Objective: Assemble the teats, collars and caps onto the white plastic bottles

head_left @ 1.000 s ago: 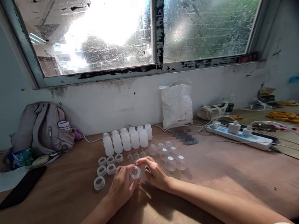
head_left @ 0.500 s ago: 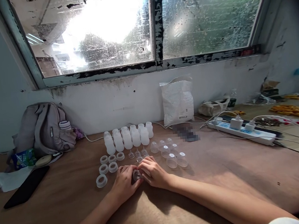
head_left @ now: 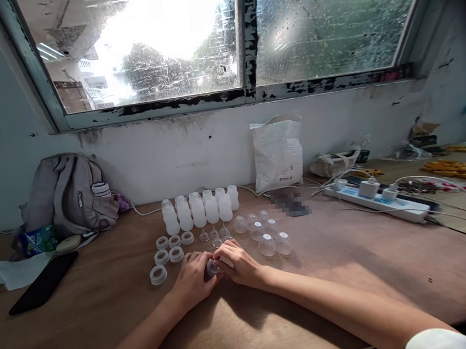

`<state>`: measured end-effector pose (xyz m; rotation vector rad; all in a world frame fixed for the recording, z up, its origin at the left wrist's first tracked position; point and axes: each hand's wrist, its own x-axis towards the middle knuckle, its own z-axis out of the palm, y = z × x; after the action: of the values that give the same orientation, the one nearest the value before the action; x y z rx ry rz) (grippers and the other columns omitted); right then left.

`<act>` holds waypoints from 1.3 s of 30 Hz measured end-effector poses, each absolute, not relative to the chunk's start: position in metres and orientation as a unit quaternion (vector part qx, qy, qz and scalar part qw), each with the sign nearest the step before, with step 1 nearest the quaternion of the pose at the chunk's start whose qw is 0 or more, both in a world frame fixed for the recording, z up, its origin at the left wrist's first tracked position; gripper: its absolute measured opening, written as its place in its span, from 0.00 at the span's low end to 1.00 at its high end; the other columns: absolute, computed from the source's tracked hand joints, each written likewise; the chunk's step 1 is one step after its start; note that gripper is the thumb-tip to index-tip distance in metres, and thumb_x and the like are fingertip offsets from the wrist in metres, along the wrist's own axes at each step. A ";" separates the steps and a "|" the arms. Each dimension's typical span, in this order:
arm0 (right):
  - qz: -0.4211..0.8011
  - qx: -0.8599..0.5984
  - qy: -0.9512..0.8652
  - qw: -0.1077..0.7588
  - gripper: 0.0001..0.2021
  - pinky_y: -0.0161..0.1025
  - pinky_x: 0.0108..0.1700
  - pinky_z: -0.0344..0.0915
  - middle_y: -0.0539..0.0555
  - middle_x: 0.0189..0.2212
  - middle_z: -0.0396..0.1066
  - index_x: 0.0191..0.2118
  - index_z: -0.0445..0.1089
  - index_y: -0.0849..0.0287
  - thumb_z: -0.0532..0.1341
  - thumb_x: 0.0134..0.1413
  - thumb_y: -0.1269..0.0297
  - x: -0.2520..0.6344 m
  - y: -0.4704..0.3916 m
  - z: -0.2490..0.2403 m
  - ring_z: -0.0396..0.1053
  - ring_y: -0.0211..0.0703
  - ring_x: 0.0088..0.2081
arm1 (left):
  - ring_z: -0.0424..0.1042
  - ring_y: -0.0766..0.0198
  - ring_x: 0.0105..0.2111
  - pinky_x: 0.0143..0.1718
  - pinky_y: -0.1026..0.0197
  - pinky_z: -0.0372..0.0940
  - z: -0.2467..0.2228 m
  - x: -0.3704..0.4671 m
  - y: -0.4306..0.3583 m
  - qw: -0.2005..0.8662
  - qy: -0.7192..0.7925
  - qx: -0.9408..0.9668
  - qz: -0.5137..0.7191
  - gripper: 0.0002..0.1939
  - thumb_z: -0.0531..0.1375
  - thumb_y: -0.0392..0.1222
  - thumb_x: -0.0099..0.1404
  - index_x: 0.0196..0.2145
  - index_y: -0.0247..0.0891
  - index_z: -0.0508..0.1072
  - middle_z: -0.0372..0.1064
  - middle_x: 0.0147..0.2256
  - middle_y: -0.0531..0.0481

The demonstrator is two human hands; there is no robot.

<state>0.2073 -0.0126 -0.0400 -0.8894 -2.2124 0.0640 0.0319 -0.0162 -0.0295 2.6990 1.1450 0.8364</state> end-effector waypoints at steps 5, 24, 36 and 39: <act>0.073 -0.366 -0.828 0.418 0.03 0.40 0.41 0.59 0.53 0.30 0.65 0.34 0.61 0.58 0.51 0.55 0.68 0.208 -0.013 -0.038 0.61 0.40 0.34 | 0.65 0.56 0.41 0.44 0.53 0.59 -0.025 0.031 -0.018 0.061 0.361 0.886 0.283 0.17 0.59 0.43 0.53 0.41 0.40 0.65 0.67 0.39 0.47; 0.139 -0.353 -0.833 0.402 0.16 0.31 0.29 0.59 0.48 0.25 0.63 0.45 0.57 0.58 0.53 0.48 0.73 0.210 -0.019 -0.037 0.58 0.33 0.24 | 0.69 0.66 0.30 0.31 0.66 0.63 -0.023 0.031 -0.018 0.267 0.386 0.802 0.370 0.12 0.50 0.42 0.62 0.42 0.38 0.65 0.71 0.32 0.49; 0.113 -0.369 -0.836 0.391 0.15 0.31 0.29 0.58 0.48 0.26 0.64 0.44 0.59 0.58 0.52 0.48 0.72 0.206 -0.024 -0.035 0.59 0.33 0.24 | 0.69 0.67 0.25 0.27 0.66 0.62 -0.029 0.031 -0.019 0.234 0.395 0.818 0.347 0.10 0.51 0.37 0.59 0.40 0.39 0.62 0.70 0.28 0.53; 0.113 -0.384 -0.832 0.385 0.13 0.30 0.27 0.57 0.48 0.25 0.63 0.43 0.59 0.58 0.52 0.49 0.71 0.204 -0.025 -0.035 0.58 0.33 0.23 | 0.69 0.67 0.25 0.27 0.66 0.62 -0.028 0.030 -0.020 0.211 0.404 0.824 0.336 0.09 0.51 0.38 0.59 0.39 0.40 0.63 0.70 0.28 0.53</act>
<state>0.2040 -0.0247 -0.0351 -0.9770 -2.1187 0.2873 0.0304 -0.0201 -0.0275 2.2915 1.1221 0.9335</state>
